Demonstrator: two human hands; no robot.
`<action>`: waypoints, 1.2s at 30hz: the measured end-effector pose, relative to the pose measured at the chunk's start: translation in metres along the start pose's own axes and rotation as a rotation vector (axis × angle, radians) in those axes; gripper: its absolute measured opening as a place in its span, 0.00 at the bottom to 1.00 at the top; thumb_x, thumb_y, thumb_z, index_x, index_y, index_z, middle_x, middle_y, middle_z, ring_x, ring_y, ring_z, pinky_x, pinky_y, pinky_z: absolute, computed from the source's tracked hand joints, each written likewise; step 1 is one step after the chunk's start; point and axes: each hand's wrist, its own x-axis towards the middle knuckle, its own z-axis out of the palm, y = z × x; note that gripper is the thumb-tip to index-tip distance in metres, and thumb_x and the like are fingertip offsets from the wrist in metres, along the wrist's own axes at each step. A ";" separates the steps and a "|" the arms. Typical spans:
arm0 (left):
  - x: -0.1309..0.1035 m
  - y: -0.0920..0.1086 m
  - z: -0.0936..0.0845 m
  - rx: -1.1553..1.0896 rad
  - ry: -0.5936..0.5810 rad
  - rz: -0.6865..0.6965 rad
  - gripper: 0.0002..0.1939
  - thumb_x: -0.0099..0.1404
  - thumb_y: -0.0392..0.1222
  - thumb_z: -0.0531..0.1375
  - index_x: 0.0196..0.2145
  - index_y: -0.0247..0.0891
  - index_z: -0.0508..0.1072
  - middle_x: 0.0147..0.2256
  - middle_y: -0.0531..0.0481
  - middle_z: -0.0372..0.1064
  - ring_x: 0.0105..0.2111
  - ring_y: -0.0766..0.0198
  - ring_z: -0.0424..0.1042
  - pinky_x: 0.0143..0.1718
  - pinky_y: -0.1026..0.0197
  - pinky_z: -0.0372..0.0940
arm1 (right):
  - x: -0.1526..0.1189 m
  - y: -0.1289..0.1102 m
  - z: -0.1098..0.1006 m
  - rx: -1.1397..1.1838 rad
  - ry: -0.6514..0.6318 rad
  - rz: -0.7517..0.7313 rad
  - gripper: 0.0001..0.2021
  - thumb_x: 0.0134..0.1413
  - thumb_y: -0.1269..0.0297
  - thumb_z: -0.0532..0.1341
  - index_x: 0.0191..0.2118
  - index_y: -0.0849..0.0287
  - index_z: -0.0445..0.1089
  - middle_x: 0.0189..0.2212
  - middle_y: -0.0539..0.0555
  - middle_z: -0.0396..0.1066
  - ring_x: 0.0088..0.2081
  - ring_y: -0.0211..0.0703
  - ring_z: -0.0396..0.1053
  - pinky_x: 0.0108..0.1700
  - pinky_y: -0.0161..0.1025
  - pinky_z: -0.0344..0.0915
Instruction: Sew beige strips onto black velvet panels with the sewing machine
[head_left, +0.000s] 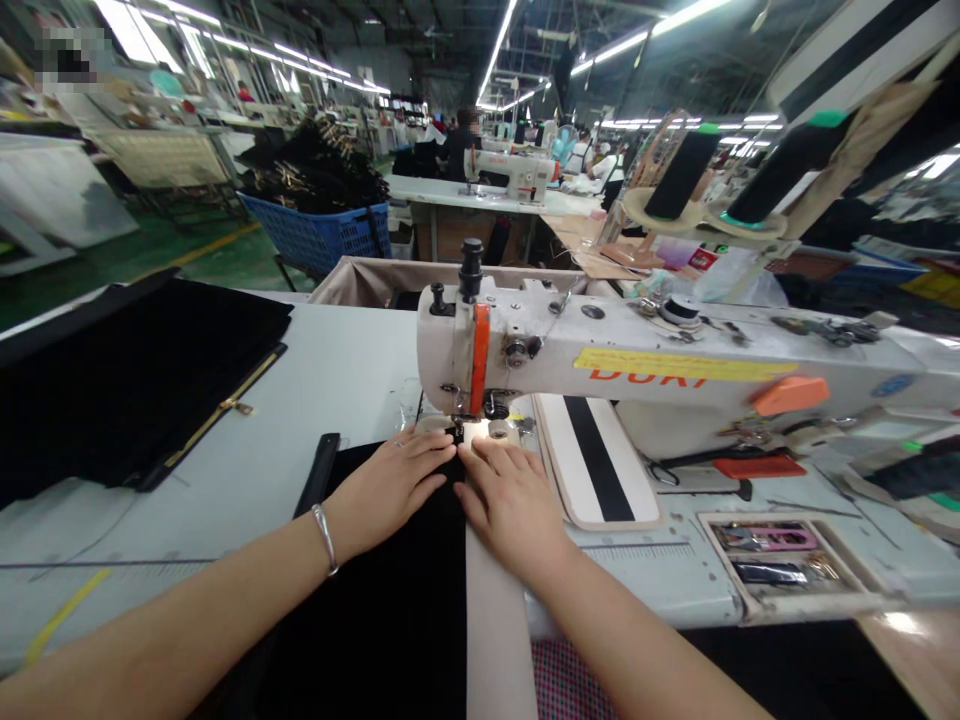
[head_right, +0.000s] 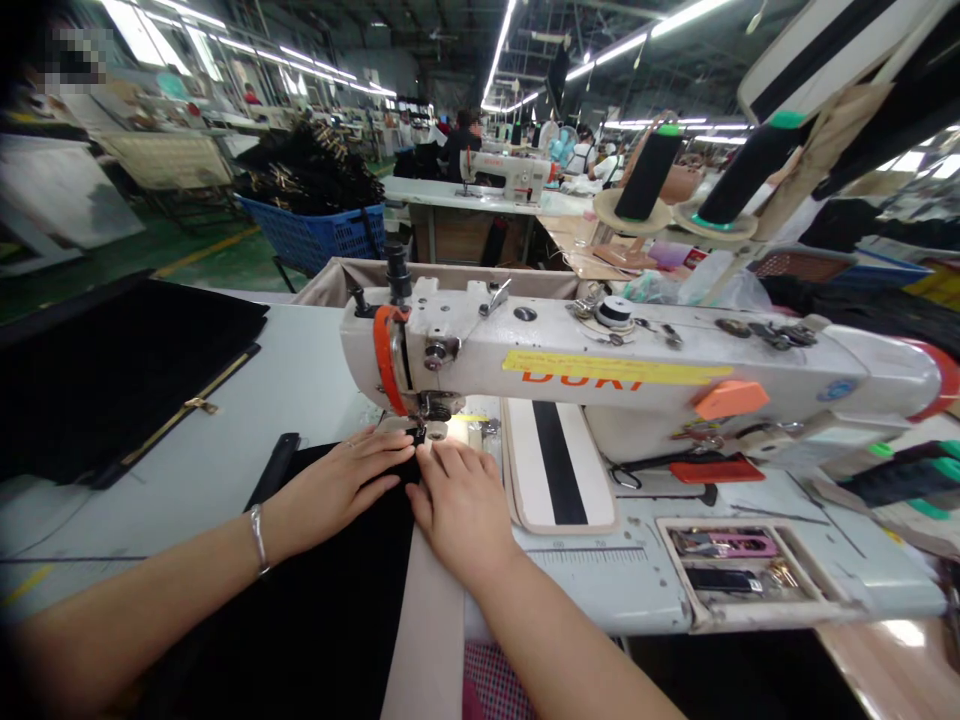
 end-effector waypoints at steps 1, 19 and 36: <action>-0.003 0.002 -0.003 -0.001 -0.013 0.004 0.19 0.72 0.39 0.54 0.59 0.38 0.68 0.60 0.43 0.64 0.62 0.55 0.61 0.67 0.42 0.51 | -0.005 -0.002 -0.002 0.009 -0.005 0.005 0.20 0.65 0.59 0.59 0.61 0.54 0.63 0.56 0.57 0.66 0.57 0.53 0.61 0.58 0.52 0.58; -0.115 0.095 -0.019 0.018 -0.127 0.355 0.21 0.64 0.29 0.59 0.53 0.42 0.71 0.60 0.48 0.65 0.63 0.57 0.61 0.69 0.42 0.46 | -0.150 -0.053 -0.012 0.099 0.088 -0.221 0.22 0.61 0.58 0.60 0.58 0.64 0.67 0.55 0.58 0.70 0.57 0.51 0.65 0.65 0.51 0.56; -0.112 0.095 -0.025 0.011 -0.057 0.344 0.19 0.60 0.29 0.57 0.48 0.43 0.74 0.55 0.49 0.70 0.59 0.60 0.65 0.69 0.48 0.46 | -0.132 -0.065 -0.008 -0.021 0.434 -0.283 0.13 0.64 0.76 0.52 0.37 0.59 0.74 0.26 0.49 0.75 0.28 0.39 0.70 0.32 0.38 0.68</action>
